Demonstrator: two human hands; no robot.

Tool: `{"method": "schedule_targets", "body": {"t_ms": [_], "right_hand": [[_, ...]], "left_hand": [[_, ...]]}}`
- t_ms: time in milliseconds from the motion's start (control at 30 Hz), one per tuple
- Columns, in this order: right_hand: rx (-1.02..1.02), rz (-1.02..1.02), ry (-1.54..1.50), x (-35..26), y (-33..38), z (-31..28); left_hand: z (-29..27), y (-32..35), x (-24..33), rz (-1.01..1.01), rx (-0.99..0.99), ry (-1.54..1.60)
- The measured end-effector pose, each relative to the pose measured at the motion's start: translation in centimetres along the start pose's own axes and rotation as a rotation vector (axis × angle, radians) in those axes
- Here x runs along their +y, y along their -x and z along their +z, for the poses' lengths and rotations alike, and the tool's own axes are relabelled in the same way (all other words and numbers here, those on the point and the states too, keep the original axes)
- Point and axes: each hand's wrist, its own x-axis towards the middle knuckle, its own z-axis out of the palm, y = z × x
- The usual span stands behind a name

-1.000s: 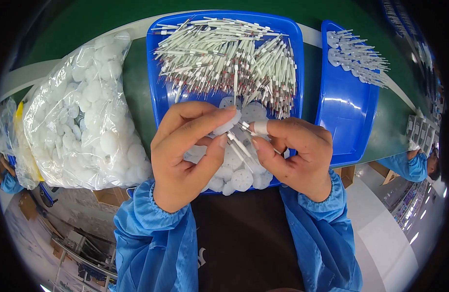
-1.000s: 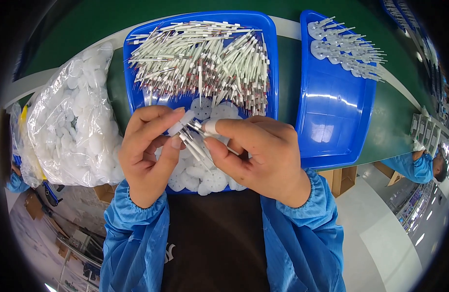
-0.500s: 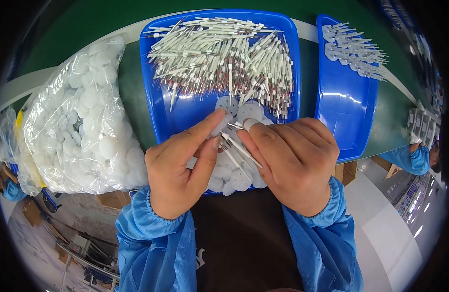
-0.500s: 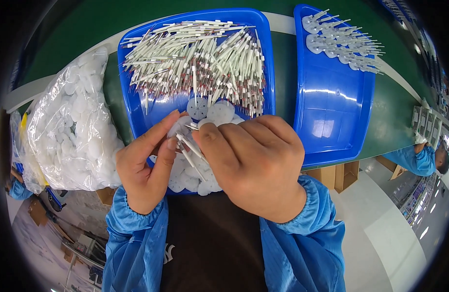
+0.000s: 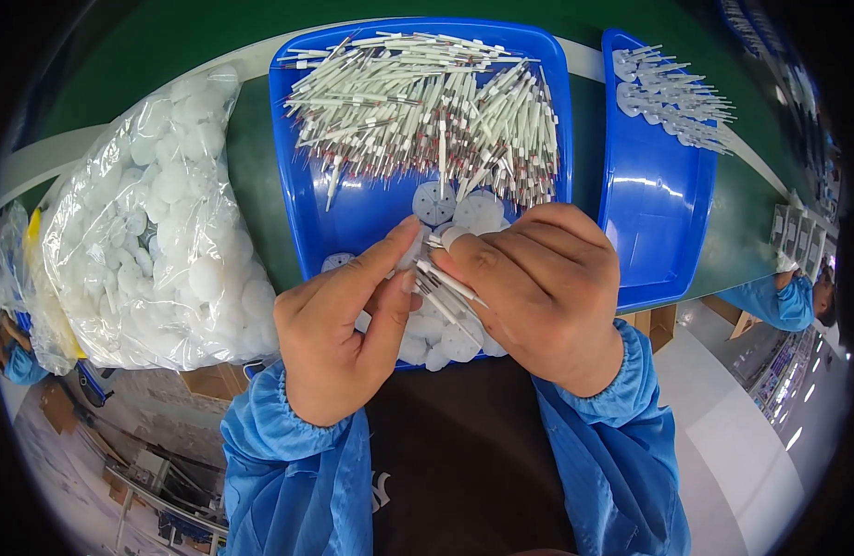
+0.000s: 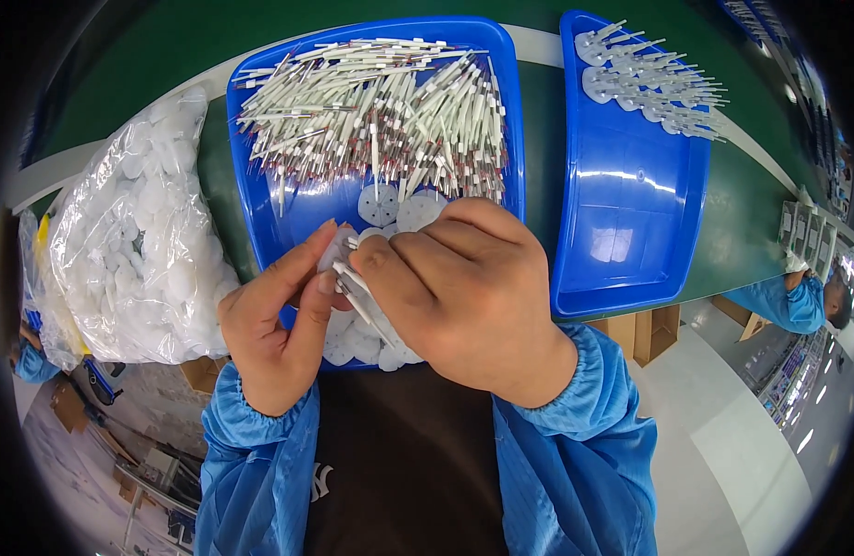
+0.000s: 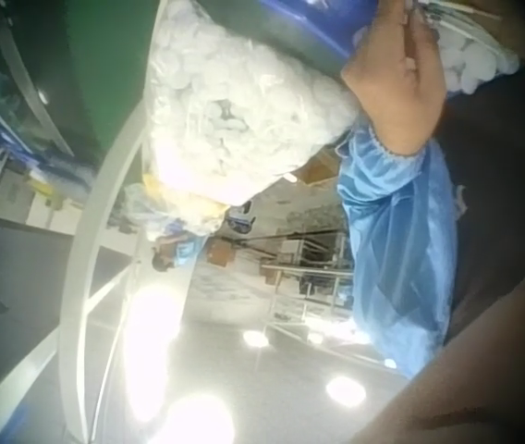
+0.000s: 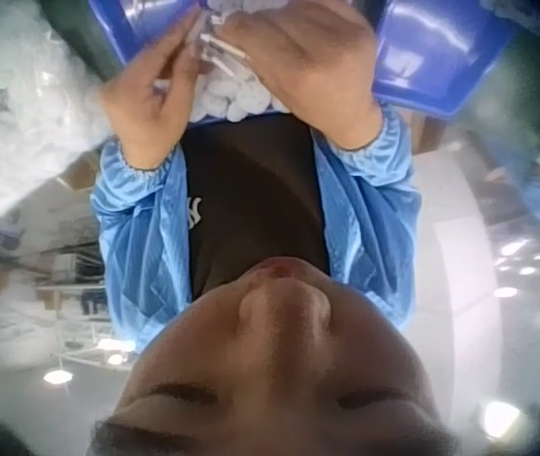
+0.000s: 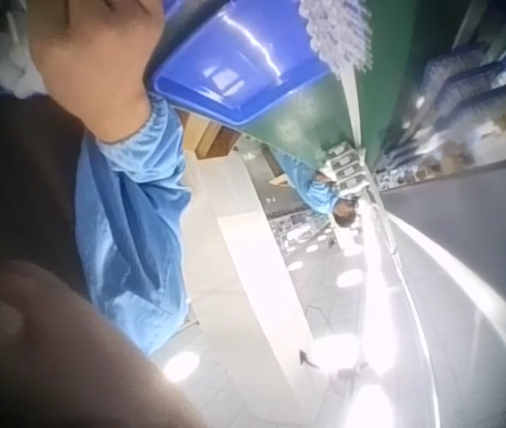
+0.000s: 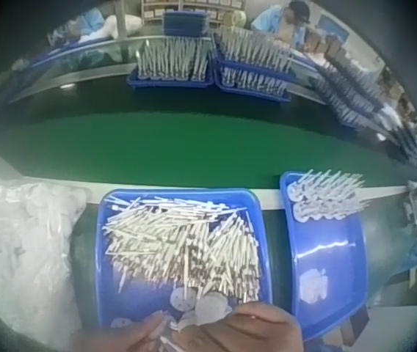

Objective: The person assembles components by inserting pins into holes in circular plastic bases by hand and placing the completed units onto a tray.

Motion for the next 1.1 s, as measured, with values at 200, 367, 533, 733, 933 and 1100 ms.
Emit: {"method": "schedule_targets", "body": {"t_ms": [200, 367, 533, 733, 933, 1100], "right_hand": [[0.014, 0.101, 0.022, 0.0, 1.3, -0.4], [-0.007, 0.195, -0.372, 2.8, 1.4, -1.7], [-0.056, 0.447, -0.892, 1.4, 0.7, -1.4], [-0.049, 0.483, -0.816, 1.0, 1.4, -0.6], [-0.062, 0.524, -1.017, 1.4, 1.9, -0.3], [-0.01, 0.547, -1.167, 1.4, 2.7, -0.3]], "left_hand": [[0.0, -1.4, -0.2, -0.121, -0.009, 0.381], [-1.2, -1.8, -0.2, -0.026, -0.107, 0.173], [-0.3, -2.5, -0.2, 0.388, -0.017, -0.162], [0.4, -2.3, 0.2, 0.461, 0.006, -0.24], [0.8, -2.1, 0.2, 0.554, 0.087, -0.347], [1.0, -1.8, 0.6, 0.556, 0.08, -0.348]]}}
